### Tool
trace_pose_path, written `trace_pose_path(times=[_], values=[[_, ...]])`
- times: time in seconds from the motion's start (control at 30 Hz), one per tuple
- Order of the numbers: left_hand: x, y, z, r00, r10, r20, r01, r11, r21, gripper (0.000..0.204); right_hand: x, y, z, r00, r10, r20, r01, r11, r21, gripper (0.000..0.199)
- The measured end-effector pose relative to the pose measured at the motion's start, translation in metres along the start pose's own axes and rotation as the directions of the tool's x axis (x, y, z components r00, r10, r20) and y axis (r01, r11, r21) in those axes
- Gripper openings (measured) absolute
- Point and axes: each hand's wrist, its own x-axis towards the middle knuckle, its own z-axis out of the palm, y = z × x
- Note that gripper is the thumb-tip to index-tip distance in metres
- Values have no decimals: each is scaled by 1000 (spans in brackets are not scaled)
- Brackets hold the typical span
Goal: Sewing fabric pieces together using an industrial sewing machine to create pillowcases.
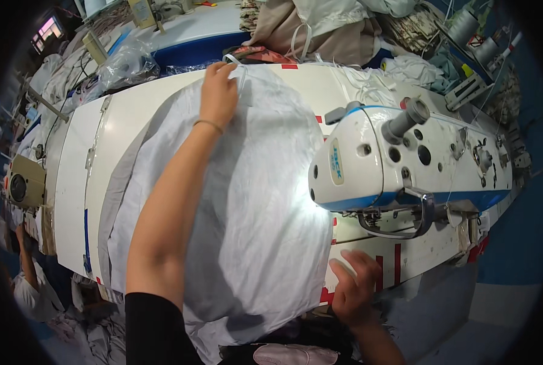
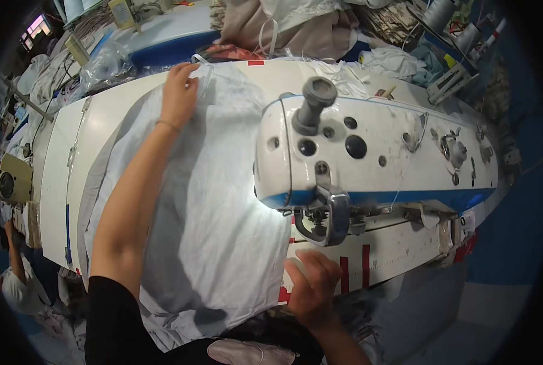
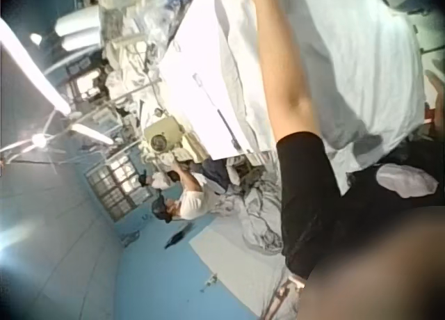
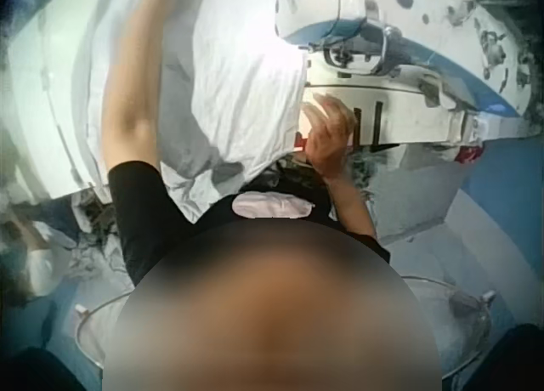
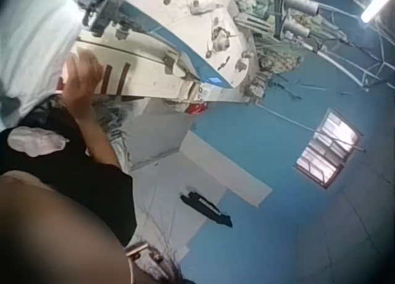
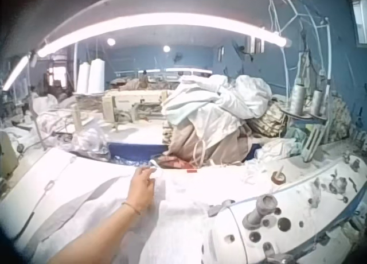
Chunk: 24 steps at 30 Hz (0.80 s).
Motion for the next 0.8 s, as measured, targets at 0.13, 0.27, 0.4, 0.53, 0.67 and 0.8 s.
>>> trace_pose_path(times=[0.13, 0.27, 0.4, 0.53, 0.67, 0.8], values=[[17, -7, 45, 996, -77, 33, 63, 946, 317, 42, -18, 1, 9, 998, 55, -21, -56, 996, -63, 30], [27, -22, 42, 989, 50, 142, -88, 956, 280, 26, -21, 7, 11, 998, 13, -61, -17, 997, -70, 19], [34, -42, 12, 892, -426, 149, 400, 595, -697, 20, -23, 6, 9, 1000, -11, -4, 10, 998, -60, 11], [35, -62, -7, 930, -316, 188, 217, 59, -974, 28, -25, 5, 9, 1000, -3, 12, 4, 998, -61, 8], [38, -75, -10, 941, -264, 213, 154, -225, -962, 38, -28, 7, 10, 999, 12, 31, -10, 998, -69, 9], [39, -82, -10, 949, -207, 236, 141, -390, -910, 37, -31, 9, 12, 999, 15, 34, -10, 993, -120, 5]])
